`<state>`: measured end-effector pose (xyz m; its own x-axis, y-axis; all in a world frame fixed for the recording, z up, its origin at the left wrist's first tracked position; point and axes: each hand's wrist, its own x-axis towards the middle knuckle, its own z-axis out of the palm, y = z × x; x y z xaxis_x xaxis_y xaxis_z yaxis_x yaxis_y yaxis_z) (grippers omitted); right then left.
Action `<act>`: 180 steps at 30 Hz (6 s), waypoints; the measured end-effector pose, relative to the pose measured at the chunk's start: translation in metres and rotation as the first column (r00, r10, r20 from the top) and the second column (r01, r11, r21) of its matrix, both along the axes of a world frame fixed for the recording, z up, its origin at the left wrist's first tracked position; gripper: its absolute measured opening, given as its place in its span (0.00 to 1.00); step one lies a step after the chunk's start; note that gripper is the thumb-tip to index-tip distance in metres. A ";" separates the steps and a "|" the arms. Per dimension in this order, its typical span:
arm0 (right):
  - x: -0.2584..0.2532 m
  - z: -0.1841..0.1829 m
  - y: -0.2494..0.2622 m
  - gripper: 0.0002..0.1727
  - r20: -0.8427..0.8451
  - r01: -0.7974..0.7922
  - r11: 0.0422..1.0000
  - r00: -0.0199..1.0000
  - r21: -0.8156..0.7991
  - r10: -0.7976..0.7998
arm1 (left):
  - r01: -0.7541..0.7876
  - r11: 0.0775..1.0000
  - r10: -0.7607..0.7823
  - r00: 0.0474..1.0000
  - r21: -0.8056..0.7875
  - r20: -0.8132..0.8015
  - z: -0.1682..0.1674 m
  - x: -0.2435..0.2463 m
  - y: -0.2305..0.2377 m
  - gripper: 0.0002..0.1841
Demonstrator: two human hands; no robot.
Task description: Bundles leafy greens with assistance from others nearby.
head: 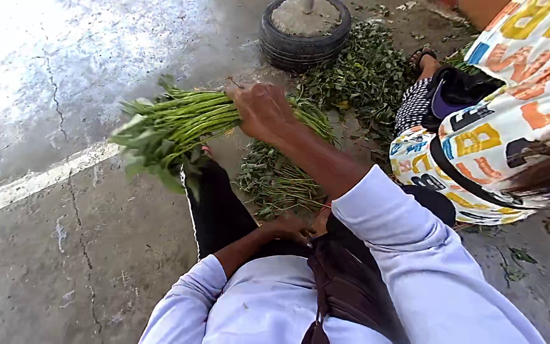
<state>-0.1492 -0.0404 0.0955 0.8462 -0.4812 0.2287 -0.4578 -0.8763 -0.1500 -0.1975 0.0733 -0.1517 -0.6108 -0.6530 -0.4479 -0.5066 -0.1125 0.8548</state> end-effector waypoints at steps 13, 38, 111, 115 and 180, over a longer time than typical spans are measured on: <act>-0.029 -0.161 0.083 0.16 -0.050 -0.354 0.933 0.935 -0.058 0.352 | -0.577 0.540 0.382 0.816 -0.612 -0.433 0.120 0.058 0.114 0.15; -0.130 -0.246 -0.092 0.21 -0.349 0.048 0.883 0.928 0.466 0.134 | -0.224 0.723 0.680 0.393 -0.653 0.619 0.080 0.143 0.224 0.65; -0.055 -0.309 -0.033 0.13 0.110 0.152 0.413 0.831 0.898 -0.545 | -0.775 0.494 0.858 0.507 0.394 -0.081 -0.031 0.140 -0.131 0.19; -0.063 -0.322 -0.054 0.16 0.111 0.104 0.403 0.873 0.909 -0.475 | -0.859 0.356 0.932 0.357 0.368 -0.066 -0.031 0.160 -0.132 0.18; -0.082 -0.345 -0.153 0.24 -0.213 0.532 0.705 0.843 0.469 -0.494 | -0.754 0.228 0.937 0.343 0.617 0.073 -0.055 0.143 -0.146 0.15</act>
<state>-0.2315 -0.1932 -0.2491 0.4388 -0.8737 -0.2099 -0.8395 -0.3154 -0.4425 -0.0541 -0.0723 -0.2068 0.0316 -0.6013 -0.7984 0.3904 -0.7279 0.5637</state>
